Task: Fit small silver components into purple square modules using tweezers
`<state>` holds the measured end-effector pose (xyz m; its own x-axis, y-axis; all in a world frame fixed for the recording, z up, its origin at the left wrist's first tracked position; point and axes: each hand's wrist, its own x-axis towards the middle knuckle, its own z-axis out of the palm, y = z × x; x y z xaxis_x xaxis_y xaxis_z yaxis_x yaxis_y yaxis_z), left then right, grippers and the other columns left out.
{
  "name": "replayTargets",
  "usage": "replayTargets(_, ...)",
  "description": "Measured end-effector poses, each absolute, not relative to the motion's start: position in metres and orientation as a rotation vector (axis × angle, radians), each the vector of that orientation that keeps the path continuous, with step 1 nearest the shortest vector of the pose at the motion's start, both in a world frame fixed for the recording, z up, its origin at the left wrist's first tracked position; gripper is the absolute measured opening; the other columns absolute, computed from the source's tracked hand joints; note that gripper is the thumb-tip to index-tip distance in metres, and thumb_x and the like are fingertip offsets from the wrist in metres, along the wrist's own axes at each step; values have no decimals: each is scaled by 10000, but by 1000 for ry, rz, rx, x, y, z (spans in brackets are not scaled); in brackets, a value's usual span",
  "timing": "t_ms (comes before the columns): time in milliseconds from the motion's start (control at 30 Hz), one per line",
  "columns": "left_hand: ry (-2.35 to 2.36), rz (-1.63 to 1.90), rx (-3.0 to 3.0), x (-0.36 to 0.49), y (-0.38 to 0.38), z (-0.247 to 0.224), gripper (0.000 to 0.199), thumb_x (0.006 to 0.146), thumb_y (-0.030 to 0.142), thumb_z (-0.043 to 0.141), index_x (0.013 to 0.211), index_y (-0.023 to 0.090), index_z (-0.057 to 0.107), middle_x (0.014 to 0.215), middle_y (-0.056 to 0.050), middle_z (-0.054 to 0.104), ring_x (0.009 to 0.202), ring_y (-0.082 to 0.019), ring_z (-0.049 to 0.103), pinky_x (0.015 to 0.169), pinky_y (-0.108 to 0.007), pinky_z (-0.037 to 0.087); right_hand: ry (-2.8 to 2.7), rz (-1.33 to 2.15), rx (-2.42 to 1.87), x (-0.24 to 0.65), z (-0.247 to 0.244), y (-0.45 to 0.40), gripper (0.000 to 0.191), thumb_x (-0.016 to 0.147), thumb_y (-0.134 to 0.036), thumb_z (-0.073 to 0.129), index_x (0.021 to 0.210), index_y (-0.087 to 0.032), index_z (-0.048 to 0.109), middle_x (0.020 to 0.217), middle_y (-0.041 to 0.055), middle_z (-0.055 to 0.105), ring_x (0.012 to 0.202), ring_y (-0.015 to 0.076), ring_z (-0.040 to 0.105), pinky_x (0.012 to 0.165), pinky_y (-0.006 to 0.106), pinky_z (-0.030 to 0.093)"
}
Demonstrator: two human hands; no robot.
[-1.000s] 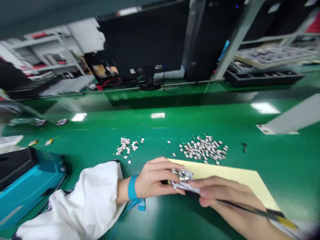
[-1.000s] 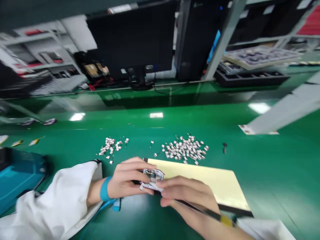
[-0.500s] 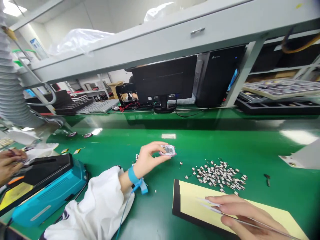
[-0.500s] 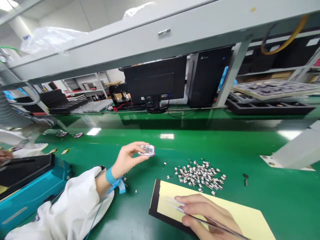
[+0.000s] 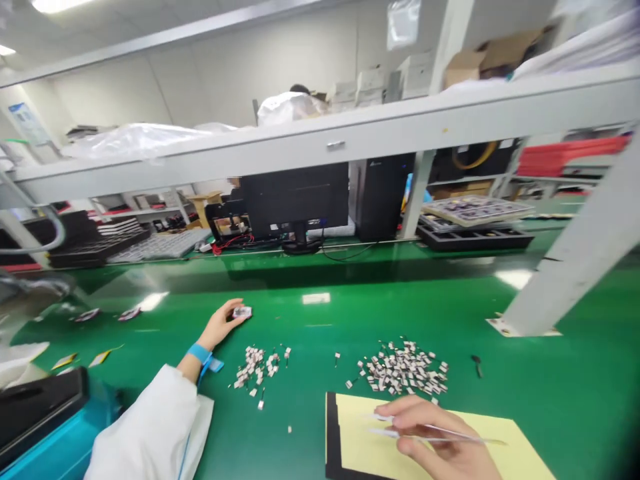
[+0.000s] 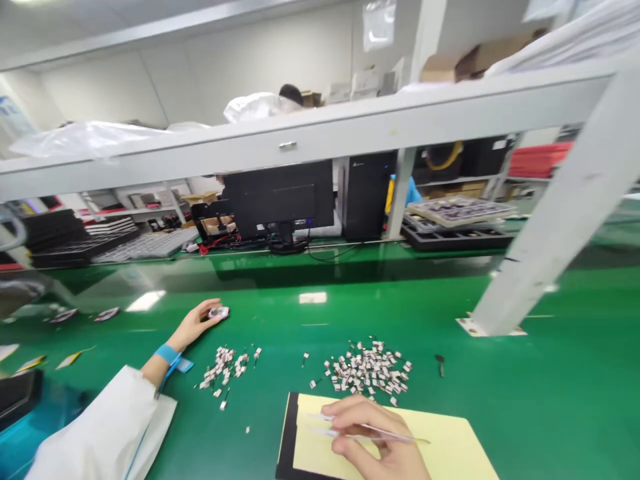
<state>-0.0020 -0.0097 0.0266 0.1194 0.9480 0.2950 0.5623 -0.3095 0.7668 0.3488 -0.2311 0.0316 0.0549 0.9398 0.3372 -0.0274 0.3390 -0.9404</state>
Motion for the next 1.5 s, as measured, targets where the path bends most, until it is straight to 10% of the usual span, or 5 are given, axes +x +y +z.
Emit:
replayTargets(167, 1629, 1098, 1981, -7, -3, 39, 661, 523, 534, 582, 1026, 110, 520, 1174, -192, 496, 1189, -389, 342, 1012, -559, 187, -1248, 1059, -954, 350, 30, -225, 97, 692, -297, 670, 708, -208, 636, 794, 60, 648, 772, 169, 610, 691, 265, 504)
replayTargets(533, 1005, 380, 2492, 73, -84, 87, 146, 680, 209, 590, 805, 214, 665, 836, -17, 666, 774, -175, 614, 731, -226, 460, -1193, 1415, -1150, 335, 35, -229, 278, 664, -393, 672, 720, -145, 559, 765, 64, 631, 758, 171, 610, 752, 324, 496)
replayTargets(1267, 1238, 753, 2311, 92, -77, 49, 205, 779, 176, 473, 867, 155, 656, 797, -73, 561, 760, -183, 535, 744, -298, 433, -1297, 1525, -1116, 349, 36, -225, 265, 753, -409, 580, 727, -158, 499, 794, 51, 597, 782, 165, 584, 751, 314, 468)
replayTargets(1500, 1113, 908, 1947, 104, -91, 59, 159, 711, 277, 587, 781, 150, 653, 759, -46, 608, 682, -152, 576, 621, -234, 478, -1785, 1050, -1313, 334, 49, -215, 316, 896, -357, 299, 686, -175, 448, 636, 15, 492, 612, 143, 488, 607, 271, 412)
